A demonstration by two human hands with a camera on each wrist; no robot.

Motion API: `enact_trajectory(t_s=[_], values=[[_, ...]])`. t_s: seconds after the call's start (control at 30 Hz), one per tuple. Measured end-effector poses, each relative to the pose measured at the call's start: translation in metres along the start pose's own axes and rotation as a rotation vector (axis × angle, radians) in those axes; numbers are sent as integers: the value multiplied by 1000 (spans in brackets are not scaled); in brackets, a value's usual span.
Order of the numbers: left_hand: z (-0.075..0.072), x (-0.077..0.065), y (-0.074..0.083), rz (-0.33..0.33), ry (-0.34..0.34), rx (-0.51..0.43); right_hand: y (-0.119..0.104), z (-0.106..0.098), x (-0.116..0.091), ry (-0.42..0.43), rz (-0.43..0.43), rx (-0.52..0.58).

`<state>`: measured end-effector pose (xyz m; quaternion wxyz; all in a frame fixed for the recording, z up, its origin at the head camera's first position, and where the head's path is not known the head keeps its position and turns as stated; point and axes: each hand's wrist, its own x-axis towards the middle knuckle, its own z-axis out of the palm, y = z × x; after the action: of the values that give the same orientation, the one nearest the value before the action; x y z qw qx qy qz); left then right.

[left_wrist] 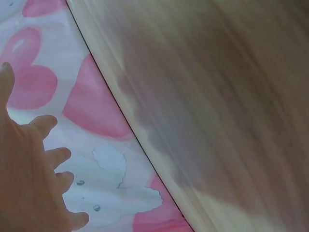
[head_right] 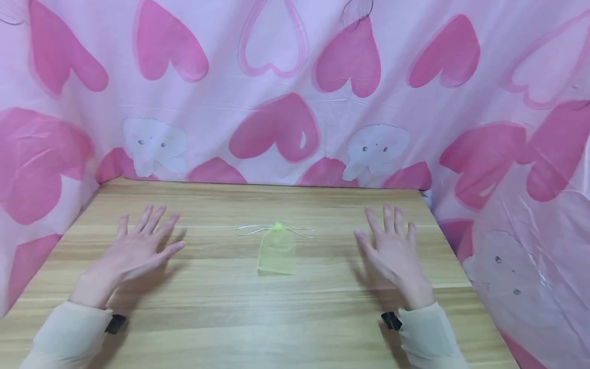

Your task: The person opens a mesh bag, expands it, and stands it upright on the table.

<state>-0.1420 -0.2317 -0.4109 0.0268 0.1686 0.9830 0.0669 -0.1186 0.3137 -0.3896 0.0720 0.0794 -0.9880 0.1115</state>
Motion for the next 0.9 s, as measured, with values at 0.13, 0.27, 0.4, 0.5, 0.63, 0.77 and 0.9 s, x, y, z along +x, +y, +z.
enact_trajectory(t_s=[0.13,0.27,0.4,0.5,0.63,0.77,0.9], values=[[0,7,8,9,-13,-18,-11,-1,7,-16,-31,11],[1,14,17,25,-15,-37,-21,1,15,-21,-69,13],[2,22,25,47,-4,-43,-32,4,23,-33,-108,1],[2,27,31,62,-5,-49,-39,8,27,-42,-133,-15],[6,35,40,78,-13,-40,-48,16,32,-59,-161,-9],[8,44,51,96,-26,-36,-54,26,36,-91,-196,43],[11,54,66,118,-23,-48,-56,38,39,-127,-229,101]])
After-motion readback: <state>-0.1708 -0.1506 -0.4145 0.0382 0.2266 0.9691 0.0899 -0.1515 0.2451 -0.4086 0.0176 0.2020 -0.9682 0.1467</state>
